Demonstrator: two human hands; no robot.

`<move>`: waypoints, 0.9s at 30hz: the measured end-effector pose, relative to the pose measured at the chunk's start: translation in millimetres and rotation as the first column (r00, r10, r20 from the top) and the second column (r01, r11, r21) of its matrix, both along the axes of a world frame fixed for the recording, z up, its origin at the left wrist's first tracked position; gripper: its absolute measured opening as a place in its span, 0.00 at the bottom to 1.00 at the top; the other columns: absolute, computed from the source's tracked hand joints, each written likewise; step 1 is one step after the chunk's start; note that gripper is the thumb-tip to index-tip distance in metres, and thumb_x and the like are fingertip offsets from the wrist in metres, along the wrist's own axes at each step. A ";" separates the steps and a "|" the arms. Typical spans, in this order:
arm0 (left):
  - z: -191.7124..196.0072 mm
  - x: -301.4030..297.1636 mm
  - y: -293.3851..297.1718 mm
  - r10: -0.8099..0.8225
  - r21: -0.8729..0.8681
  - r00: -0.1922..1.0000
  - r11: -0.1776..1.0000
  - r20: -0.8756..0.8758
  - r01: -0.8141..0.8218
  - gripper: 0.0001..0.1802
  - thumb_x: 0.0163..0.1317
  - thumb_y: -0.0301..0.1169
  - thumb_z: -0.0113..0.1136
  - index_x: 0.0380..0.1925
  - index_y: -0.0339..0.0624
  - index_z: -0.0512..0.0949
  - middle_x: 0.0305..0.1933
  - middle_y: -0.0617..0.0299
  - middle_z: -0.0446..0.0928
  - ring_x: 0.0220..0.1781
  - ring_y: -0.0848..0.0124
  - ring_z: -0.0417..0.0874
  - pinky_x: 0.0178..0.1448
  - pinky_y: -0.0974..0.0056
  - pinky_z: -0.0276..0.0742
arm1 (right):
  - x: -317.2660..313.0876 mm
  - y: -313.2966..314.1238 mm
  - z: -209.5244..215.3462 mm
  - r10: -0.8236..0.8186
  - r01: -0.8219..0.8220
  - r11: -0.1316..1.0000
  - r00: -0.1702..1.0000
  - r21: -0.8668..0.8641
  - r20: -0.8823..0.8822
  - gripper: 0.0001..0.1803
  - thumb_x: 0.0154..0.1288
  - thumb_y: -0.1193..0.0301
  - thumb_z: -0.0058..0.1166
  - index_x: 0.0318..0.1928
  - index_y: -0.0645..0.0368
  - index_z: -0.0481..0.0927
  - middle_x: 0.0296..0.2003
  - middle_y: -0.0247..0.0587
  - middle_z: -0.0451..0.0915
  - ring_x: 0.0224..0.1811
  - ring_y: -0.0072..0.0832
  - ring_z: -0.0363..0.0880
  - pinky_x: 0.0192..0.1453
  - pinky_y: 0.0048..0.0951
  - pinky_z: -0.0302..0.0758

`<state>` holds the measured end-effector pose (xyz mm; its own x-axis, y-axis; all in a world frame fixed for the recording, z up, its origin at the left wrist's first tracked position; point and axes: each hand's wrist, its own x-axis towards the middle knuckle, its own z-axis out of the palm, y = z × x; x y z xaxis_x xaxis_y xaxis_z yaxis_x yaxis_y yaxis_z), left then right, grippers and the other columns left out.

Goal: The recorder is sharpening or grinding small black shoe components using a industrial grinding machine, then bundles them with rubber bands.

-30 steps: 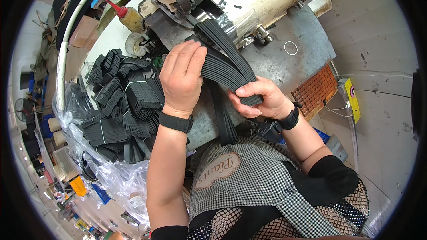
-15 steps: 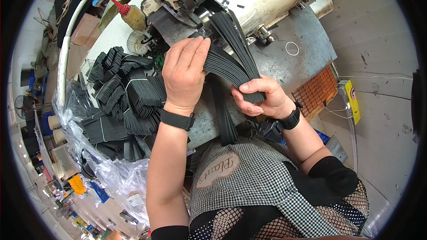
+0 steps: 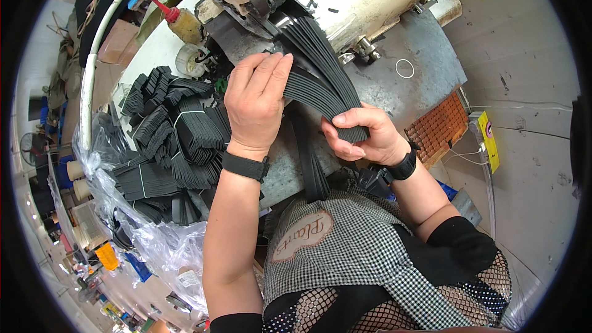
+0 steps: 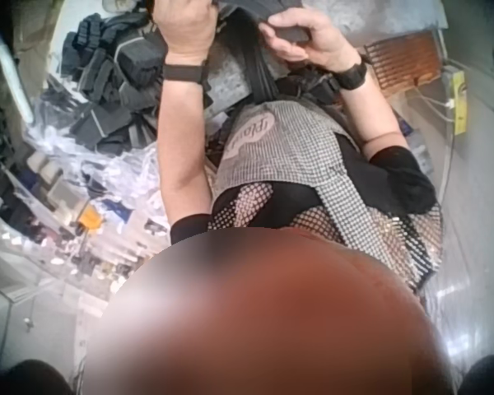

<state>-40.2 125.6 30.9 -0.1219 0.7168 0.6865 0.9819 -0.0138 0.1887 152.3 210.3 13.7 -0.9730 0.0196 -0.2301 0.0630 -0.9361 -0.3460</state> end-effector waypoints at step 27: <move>-0.3 -2.7 -0.4 -0.042 0.007 0.998 0.999 0.038 0.042 0.26 0.33 0.12 0.54 0.38 0.40 0.82 0.39 0.59 0.80 0.43 0.60 0.80 0.48 0.60 0.78 | 3.2 -1.2 -4.0 -0.020 0.020 1.000 1.000 -0.007 -0.017 0.13 0.66 0.68 0.45 0.33 0.68 0.75 0.17 0.43 0.72 0.11 0.20 0.62 0.13 0.19 0.57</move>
